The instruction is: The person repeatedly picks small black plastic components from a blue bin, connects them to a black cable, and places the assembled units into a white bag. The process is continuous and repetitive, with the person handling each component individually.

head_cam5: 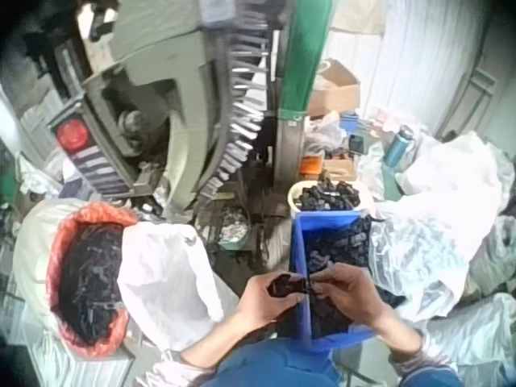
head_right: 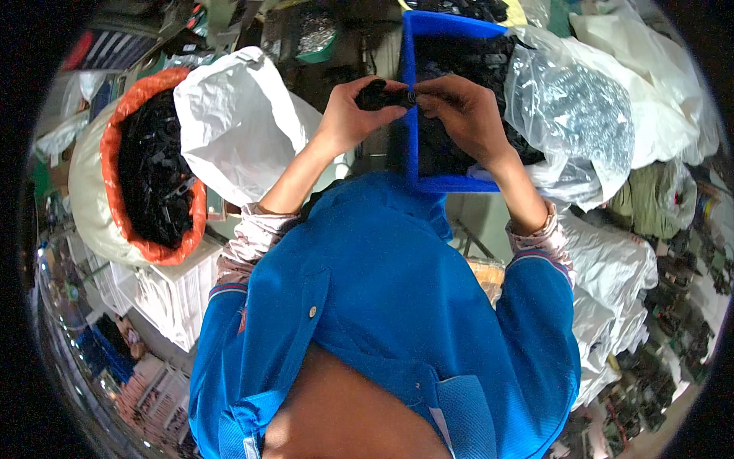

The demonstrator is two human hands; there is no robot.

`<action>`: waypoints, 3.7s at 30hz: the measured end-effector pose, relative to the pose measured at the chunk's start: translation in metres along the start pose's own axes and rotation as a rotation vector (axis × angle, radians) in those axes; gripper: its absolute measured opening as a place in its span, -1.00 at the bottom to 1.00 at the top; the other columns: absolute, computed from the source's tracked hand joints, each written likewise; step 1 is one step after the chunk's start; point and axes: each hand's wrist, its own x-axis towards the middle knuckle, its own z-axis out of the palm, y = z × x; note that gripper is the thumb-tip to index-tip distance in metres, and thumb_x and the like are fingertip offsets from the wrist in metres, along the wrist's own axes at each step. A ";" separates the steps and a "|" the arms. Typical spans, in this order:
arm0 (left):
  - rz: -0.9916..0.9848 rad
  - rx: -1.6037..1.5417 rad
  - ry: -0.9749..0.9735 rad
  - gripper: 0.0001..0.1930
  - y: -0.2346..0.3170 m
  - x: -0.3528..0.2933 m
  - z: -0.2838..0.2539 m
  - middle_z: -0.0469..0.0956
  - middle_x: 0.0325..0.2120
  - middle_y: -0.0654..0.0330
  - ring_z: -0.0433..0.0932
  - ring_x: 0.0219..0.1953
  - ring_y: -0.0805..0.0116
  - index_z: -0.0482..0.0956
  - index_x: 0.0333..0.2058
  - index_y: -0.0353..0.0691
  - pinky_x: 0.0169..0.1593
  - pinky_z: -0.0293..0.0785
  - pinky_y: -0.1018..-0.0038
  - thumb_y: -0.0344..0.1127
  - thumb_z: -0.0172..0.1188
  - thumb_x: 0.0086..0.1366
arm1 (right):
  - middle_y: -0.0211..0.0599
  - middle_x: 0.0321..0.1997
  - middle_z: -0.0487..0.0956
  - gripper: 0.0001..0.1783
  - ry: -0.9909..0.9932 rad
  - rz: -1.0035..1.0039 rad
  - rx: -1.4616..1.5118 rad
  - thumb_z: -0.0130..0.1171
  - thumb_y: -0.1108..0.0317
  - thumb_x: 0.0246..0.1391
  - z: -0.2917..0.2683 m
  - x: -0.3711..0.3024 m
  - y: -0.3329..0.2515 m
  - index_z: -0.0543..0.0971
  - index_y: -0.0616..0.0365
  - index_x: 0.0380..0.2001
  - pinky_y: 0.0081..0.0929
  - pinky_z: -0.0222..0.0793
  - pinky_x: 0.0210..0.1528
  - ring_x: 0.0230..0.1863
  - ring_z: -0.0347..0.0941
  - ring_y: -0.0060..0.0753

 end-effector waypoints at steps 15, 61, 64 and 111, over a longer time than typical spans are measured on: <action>0.225 0.066 0.611 -0.66 -0.006 -0.044 -0.039 0.48 -0.31 0.30 0.49 -0.40 0.57 0.50 -0.13 -0.23 -0.31 0.50 0.62 -0.55 0.27 0.09 | -0.16 -0.19 0.59 -0.54 -0.272 -0.020 0.192 0.16 0.37 0.11 0.066 0.072 -0.007 0.37 0.28 0.07 -0.48 0.49 -0.16 -0.19 0.55 -0.39; -0.273 -0.611 0.201 -0.65 -0.014 -0.078 -0.074 0.55 -0.16 0.06 0.58 -0.23 0.40 0.40 0.01 -0.32 -0.30 0.56 0.56 -0.36 0.11 0.27 | -0.22 -0.23 0.56 -0.66 -0.251 0.253 0.751 0.14 0.30 0.15 0.073 0.093 0.024 0.51 0.30 -0.08 -0.47 0.45 -0.16 -0.24 0.51 -0.42; -0.246 -0.496 0.178 -0.68 -0.009 -0.079 -0.068 0.56 -0.14 0.11 0.58 -0.24 0.44 0.44 0.00 -0.25 -0.40 0.48 0.62 -0.36 0.12 0.27 | -0.22 -0.25 0.56 -0.67 -0.268 0.236 0.646 0.15 0.29 0.14 0.076 0.095 0.015 0.52 0.29 -0.09 -0.49 0.44 -0.18 -0.27 0.49 -0.46; -0.160 -0.003 0.588 -0.72 -0.014 -0.092 -0.044 0.34 -0.71 0.39 0.33 -0.64 0.67 0.29 -0.56 -0.20 -0.58 0.23 0.67 -0.35 0.19 0.26 | -0.08 -0.31 0.61 -0.73 0.327 0.001 -0.820 0.15 0.30 -0.11 -0.147 0.270 0.151 0.63 -0.06 -0.26 -0.25 0.41 -0.11 -0.21 0.53 0.00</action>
